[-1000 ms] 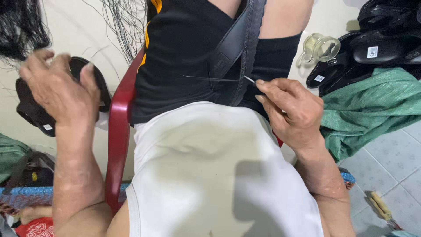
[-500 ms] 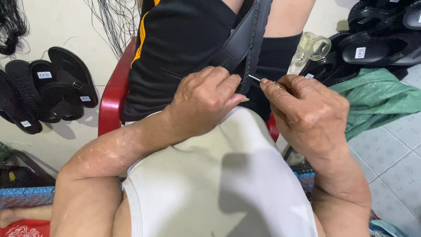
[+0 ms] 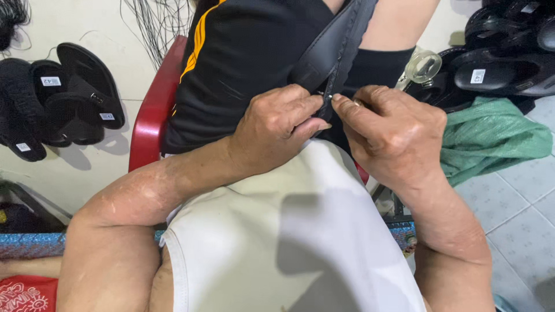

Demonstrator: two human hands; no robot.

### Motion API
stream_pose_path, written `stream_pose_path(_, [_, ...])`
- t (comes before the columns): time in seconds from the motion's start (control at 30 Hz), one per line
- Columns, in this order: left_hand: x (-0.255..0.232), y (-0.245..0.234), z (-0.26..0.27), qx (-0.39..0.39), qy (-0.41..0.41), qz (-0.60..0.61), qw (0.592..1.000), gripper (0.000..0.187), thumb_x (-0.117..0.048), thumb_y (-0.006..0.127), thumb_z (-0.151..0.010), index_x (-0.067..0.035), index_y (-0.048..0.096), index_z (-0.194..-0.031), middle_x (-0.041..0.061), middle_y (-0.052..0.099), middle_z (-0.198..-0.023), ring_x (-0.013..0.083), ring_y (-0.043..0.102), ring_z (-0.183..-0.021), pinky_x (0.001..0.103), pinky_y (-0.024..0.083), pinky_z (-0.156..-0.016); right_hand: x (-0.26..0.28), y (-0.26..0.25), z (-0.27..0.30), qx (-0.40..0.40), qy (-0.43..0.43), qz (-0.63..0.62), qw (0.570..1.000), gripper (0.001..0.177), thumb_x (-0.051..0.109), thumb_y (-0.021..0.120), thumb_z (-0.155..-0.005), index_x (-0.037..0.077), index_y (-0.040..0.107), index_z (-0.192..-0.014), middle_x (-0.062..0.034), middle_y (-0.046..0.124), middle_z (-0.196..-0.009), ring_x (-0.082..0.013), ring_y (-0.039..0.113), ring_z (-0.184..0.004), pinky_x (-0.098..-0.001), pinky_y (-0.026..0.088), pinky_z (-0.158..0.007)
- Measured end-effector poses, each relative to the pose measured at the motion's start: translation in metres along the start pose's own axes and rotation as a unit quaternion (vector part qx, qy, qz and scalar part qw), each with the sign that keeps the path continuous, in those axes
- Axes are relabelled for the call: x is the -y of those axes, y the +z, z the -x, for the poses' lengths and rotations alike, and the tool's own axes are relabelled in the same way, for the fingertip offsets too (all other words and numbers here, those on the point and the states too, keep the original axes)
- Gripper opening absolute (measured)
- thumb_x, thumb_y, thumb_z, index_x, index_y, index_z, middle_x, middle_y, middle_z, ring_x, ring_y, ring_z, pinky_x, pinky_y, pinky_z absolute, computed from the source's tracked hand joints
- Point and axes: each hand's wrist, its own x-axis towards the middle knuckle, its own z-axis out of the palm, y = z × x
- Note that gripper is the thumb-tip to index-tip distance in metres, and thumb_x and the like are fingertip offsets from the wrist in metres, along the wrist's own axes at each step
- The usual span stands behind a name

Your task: The person stitches a black shoe using a needle and thread. They repeatedly push the needle through the shoe's edge and pull the thread tight to secure the seam.

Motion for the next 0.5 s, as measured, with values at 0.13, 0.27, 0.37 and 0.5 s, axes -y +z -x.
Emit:
stream_pose_path(0.13, [-0.003,-0.006,0.001,0.008,0.011,-0.007,1.000,0.023,-0.014,0.075,-0.098,0.004,0.065,-0.108,0.010,0.052,-0.081,0.0276,0.053,-0.068,0.040,0.049,-0.064,-0.001,-0.002,0.001,-0.004,0.002,-0.065,0.998,0.008,0.003,0.079,-0.105,0.008,0.081,-0.099,-0.0084,0.072,-0.091,-0.0227,0.065,-0.070,-0.0299,0.045,-0.056])
stream_pose_path(0.27, [-0.016,-0.020,-0.006,0.037,0.033,-0.124,0.991,0.021,-0.013,0.074,-0.098,-0.008,0.060,-0.083,0.006,0.049,-0.074,0.0275,0.052,-0.064,0.041,0.044,-0.057,-0.003,0.001,0.012,0.007,0.024,-0.129,0.991,0.006,0.003,0.076,-0.103,-0.002,0.073,-0.104,-0.0146,0.074,-0.095,-0.0282,0.071,-0.081,-0.0350,0.054,-0.070])
stream_pose_path(0.37, [-0.029,-0.034,-0.015,0.027,-0.049,0.071,0.996,0.012,-0.009,0.069,-0.098,-0.005,0.064,-0.088,0.009,0.057,-0.086,0.0240,0.057,-0.078,0.035,0.047,-0.072,-0.004,0.000,0.014,0.004,0.035,-0.153,0.988,0.007,0.002,0.075,-0.103,-0.004,0.071,-0.102,-0.0148,0.075,-0.096,-0.0288,0.072,-0.082,-0.0361,0.054,-0.073])
stream_pose_path(0.5, [-0.041,-0.053,-0.025,0.016,-0.229,0.413,0.881,0.014,-0.017,0.064,-0.099,-0.006,0.071,-0.103,0.016,0.070,-0.118,0.0188,0.066,-0.116,0.029,0.059,-0.103,-0.005,0.002,0.014,-0.003,0.037,-0.187,0.982,0.009,0.000,0.075,-0.102,-0.006,0.069,-0.100,-0.0176,0.074,-0.094,-0.0313,0.071,-0.079,-0.0379,0.054,-0.072])
